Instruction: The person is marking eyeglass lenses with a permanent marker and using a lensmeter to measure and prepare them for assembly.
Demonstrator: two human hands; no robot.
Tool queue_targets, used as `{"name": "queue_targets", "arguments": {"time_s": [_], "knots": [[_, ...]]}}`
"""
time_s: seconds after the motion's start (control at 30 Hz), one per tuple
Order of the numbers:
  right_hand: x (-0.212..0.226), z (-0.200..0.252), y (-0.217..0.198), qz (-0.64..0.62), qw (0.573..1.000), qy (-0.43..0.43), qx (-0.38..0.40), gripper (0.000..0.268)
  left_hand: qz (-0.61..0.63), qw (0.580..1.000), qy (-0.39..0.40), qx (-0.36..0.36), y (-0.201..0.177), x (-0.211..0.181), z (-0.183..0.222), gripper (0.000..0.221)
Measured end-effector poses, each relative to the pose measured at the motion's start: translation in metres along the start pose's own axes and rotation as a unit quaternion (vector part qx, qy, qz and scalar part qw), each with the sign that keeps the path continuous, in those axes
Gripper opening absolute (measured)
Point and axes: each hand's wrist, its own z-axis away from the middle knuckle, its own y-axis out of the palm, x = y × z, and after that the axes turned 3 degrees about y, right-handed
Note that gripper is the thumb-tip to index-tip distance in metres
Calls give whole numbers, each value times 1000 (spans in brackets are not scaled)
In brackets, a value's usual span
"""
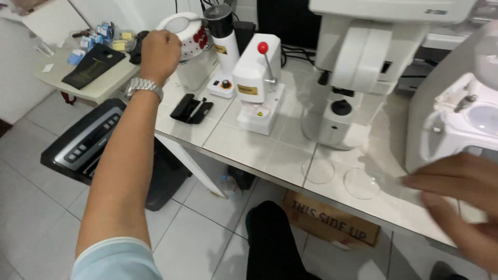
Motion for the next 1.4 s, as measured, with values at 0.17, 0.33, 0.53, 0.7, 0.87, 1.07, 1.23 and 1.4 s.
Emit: {"name": "queue_targets", "arguments": {"time_s": [0.17,0.33,0.53,0.7,0.87,1.07,1.23,1.4], "knots": [[82,-99,154,-119,987,26,108,32,-197,965,110,134,-9,-14,-43,52],[69,-192,296,-259,943,149,149,35,-244,936,84,240,15,3,-77,68],[16,-306,423,-389,861,328,-11,39,-129,938,123,298,18,32,-94,57],[-16,-365,468,-420,797,420,-108,44,-65,929,105,349,18,55,-111,62],[-21,-382,486,-386,796,441,-149,38,-30,918,109,379,17,63,-121,53],[-36,-388,510,-307,816,442,-210,30,-16,904,124,410,26,74,-133,51],[-12,-400,506,-234,840,424,-245,32,-5,905,140,401,26,75,-137,48],[7,-406,497,-327,782,466,-254,29,2,897,143,418,20,73,-136,47]]}}
